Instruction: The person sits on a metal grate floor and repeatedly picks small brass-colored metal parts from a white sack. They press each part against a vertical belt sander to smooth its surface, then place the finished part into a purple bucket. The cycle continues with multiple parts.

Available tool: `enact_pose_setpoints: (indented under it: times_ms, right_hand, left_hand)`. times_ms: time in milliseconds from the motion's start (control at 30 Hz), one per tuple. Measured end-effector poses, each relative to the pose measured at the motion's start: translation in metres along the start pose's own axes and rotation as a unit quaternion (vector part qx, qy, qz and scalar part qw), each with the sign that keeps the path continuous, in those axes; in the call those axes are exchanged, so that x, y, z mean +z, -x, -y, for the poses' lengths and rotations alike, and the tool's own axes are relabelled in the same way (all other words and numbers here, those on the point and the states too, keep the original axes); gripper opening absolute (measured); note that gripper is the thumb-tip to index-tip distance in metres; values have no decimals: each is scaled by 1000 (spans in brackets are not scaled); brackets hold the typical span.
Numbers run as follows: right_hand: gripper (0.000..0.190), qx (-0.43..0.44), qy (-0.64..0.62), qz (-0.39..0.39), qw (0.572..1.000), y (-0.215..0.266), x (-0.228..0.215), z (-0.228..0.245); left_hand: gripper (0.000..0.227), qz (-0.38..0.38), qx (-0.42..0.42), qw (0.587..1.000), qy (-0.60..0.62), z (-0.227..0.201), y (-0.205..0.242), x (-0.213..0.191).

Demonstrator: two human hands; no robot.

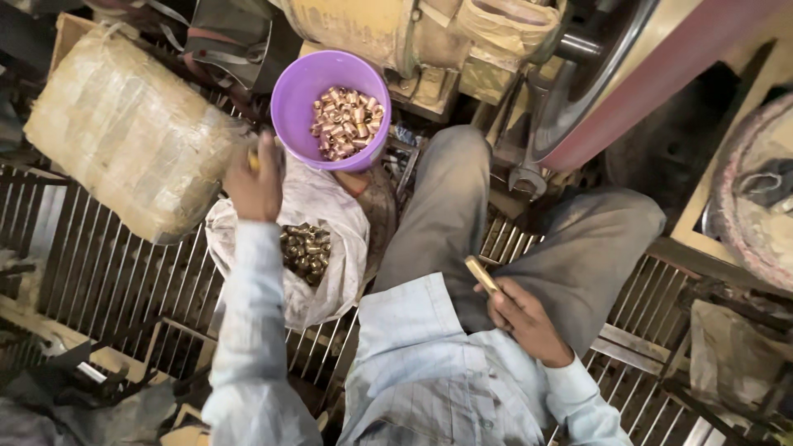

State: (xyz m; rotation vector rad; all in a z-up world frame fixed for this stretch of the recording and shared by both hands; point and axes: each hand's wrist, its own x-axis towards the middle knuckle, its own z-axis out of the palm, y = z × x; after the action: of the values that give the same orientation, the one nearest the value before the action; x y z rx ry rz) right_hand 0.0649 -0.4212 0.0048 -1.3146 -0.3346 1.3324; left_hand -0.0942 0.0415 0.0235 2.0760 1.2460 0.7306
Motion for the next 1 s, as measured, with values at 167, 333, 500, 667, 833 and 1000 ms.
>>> enact_pose_setpoints:
  times_ms: [167, 333, 500, 667, 833, 1000]
  right_hand:
    - [40, 6, -56, 86, 995, 1, -2, 1]
    - [31, 17, 2, 71, 997, -8, 0, 8]
    - [27, -8, 129, 28, 991, -12, 7, 17]
    - [27, -34, 191, -21, 981, -15, 17, 15]
    - [29, -31, 194, -50, 979, -16, 19, 9]
    - [30, -54, 211, -63, 974, -14, 17, 12]
  left_hand:
    - [42, 78, -198, 977, -21, 43, 92, -27]
    - [39, 225, -101, 919, -308, 106, 126, -5]
    - [47, 273, -152, 882, -352, 152, 128, 36]
    - [38, 239, -149, 892, -355, 178, 129, 52]
    - [51, 263, -204, 876, -349, 176, 117, 47]
    - [53, 269, -176, 881, -347, 146, 114, 32]
